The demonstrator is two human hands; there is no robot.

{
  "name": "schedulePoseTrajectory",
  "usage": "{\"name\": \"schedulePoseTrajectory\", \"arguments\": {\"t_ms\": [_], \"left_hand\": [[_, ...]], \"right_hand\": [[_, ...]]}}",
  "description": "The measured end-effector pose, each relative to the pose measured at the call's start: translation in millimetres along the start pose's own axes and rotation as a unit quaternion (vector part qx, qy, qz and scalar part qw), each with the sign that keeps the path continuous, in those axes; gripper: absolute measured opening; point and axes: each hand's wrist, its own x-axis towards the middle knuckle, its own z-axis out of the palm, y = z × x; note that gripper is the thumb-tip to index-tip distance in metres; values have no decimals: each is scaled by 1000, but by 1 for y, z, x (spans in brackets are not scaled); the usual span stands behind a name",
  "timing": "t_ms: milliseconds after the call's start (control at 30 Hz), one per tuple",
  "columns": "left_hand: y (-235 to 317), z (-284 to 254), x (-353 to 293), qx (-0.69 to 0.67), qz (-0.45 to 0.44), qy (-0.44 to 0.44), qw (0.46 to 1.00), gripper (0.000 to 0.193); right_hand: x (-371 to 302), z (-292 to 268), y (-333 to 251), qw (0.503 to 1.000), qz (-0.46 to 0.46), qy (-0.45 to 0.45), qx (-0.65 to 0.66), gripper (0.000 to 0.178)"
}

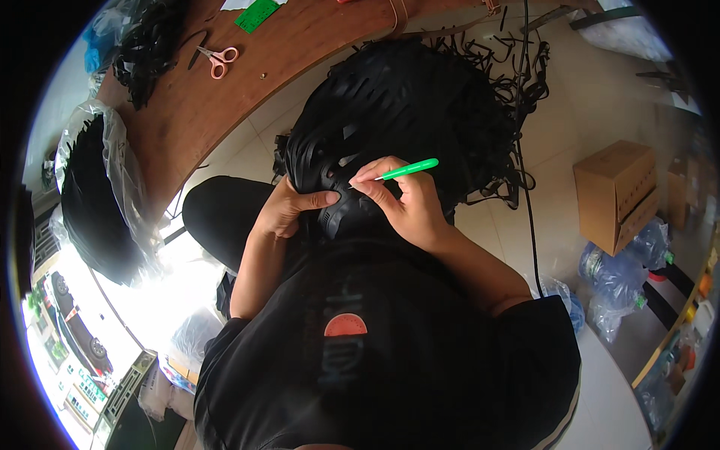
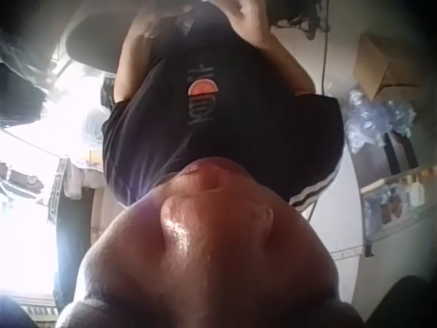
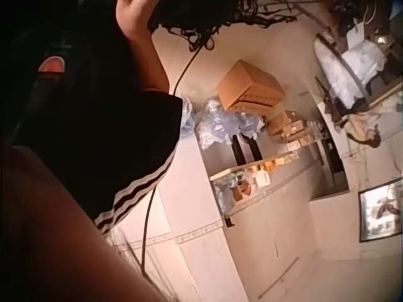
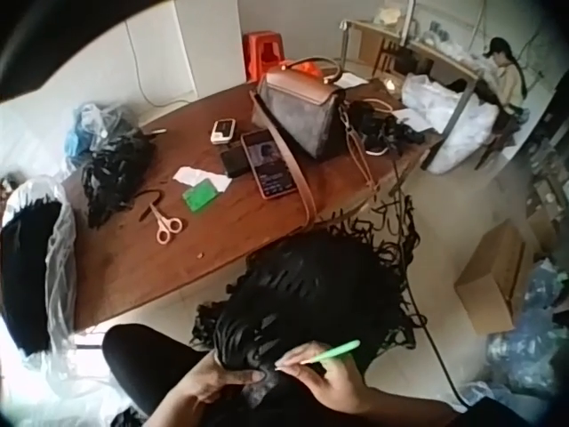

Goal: Assembling black hair-like plastic components into a base using a hook tool.

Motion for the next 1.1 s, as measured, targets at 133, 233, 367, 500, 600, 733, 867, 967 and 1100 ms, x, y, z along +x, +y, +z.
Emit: {"name": "schedulePoseTrajectory", "arguments": {"t_ms": [133, 233, 367, 500, 600, 733, 867, 967, 1100], "left_hand": [[7, 10, -5, -11, 28, -14, 999, 42], [8, 15, -5, -13, 38, -14, 999, 42], [6, 15, -4, -18, 38, -9, 999, 42], [7, 19, -3, -22, 38, -10, 999, 42], [6, 19, -2, -20, 45, -12, 999, 42], [6, 25, -2, -24, 62, -11, 998, 43], [8, 27, -3, -12, 72, -16, 997, 45], [10, 24, -9, 10, 71, -23, 997, 47], [5, 18, -10, 1, 47, -10, 999, 48]], "right_hand": [[-2, -1, 1, 1000, -10, 2, -9, 3], [-3, -2, -2, 1000, -6, 7, -10, 3], [-3, -4, -4, 1000, -10, 14, 2, 2], [-4, -5, -2, 1000, -19, 11, -13, 4], [-4, -6, -2, 998, -38, 23, -52, 9], [-4, -2, -6, 952, -197, 27, -234, 22], [-7, 3, -3, 935, -218, 41, -278, 24], [0, -15, 7, 933, -210, 143, -254, 16], [12, -45, -10, 991, 20, 124, -34, 6]]}}
